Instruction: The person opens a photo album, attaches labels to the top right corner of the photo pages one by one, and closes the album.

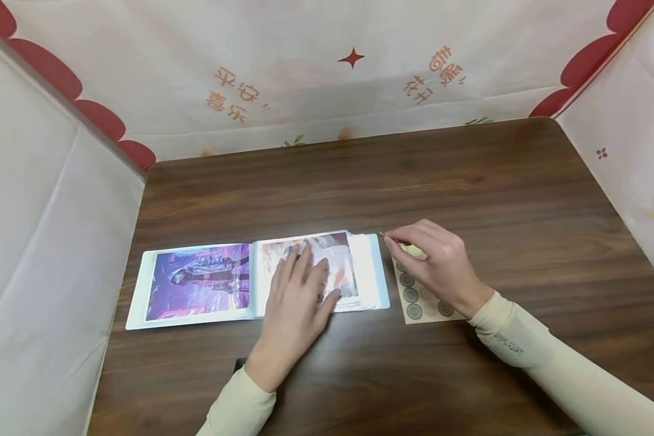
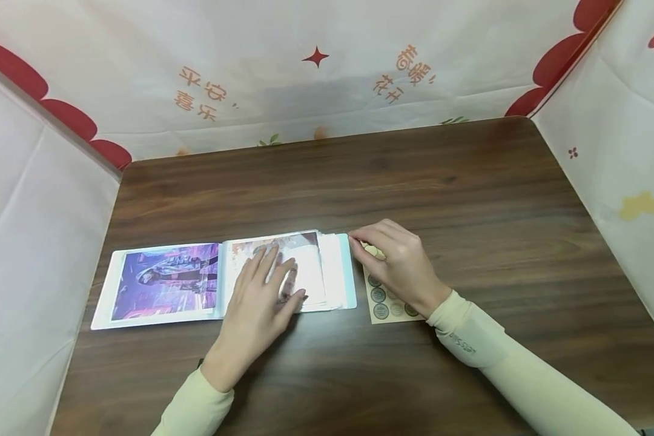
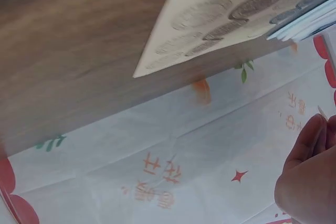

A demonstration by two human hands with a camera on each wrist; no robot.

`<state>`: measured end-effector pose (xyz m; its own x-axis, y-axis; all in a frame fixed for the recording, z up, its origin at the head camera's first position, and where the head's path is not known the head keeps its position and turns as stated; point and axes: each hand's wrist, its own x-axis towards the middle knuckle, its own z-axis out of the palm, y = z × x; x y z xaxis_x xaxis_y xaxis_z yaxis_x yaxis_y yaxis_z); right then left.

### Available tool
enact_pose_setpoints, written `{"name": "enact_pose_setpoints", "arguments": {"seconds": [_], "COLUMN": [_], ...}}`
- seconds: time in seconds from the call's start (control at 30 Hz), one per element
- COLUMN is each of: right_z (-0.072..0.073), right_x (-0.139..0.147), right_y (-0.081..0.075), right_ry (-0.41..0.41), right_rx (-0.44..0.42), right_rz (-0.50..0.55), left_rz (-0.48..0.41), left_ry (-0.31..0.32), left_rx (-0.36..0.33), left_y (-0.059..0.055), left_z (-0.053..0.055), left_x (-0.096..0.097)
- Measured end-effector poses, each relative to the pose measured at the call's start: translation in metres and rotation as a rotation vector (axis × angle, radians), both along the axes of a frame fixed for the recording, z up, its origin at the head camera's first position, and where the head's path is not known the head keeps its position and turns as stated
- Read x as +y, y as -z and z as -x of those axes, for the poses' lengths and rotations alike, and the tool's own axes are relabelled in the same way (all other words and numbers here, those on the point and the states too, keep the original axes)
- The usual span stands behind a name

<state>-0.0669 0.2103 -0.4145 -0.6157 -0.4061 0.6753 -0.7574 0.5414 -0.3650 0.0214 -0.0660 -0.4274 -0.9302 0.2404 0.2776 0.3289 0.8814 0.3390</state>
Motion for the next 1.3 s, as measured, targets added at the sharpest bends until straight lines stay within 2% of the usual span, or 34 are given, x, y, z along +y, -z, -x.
{"name": "enact_pose_setpoints", "arguments": {"seconds": [0.13, 0.23, 0.37, 0.47, 0.67, 0.77, 0.9, 1.07, 1.17, 1.3], "right_z": [0.001, 0.001, 0.001, 0.001, 0.003, 0.005, 0.008, 0.018, 0.029, 0.049], "right_x": [-0.007, -0.014, -0.023, -0.028, -0.037, -0.042, -0.055, -0.079, -0.099, -0.133], "right_y": [-0.002, -0.004, -0.005, -0.006, -0.009, -0.008, -0.007, -0.008, -0.012, -0.014], "right_ry": [-0.035, -0.064, -0.086, -0.090, -0.103, -0.117, -0.150, -0.225, -0.288, -0.374], "right_rx": [0.012, 0.017, 0.015, 0.023, 0.049, 0.054, 0.052, 0.038, 0.050, 0.094], "right_rz": [0.017, 0.021, 0.010, 0.001, 0.012, 0.015, 0.012, 0.000, -0.039, -0.131], "left_rz": [0.010, 0.046, 0.091, 0.102, 0.084, 0.071, 0.071, 0.086, 0.086, 0.067], "left_ry": [-0.083, -0.169, -0.278, -0.317, -0.335, -0.344, -0.349, -0.339, -0.329, -0.307], "left_rx": [0.016, 0.020, -0.006, -0.037, -0.122, -0.144, -0.127, -0.066, -0.040, -0.042], "left_y": [0.001, 0.003, 0.007, 0.011, 0.017, 0.018, 0.020, 0.023, 0.024, 0.026], "left_z": [-0.004, -0.007, -0.012, -0.014, -0.019, -0.019, -0.020, -0.021, -0.020, -0.020], "left_x": [-0.015, -0.026, -0.037, -0.043, -0.052, -0.056, -0.061, -0.068, -0.071, -0.076]}}
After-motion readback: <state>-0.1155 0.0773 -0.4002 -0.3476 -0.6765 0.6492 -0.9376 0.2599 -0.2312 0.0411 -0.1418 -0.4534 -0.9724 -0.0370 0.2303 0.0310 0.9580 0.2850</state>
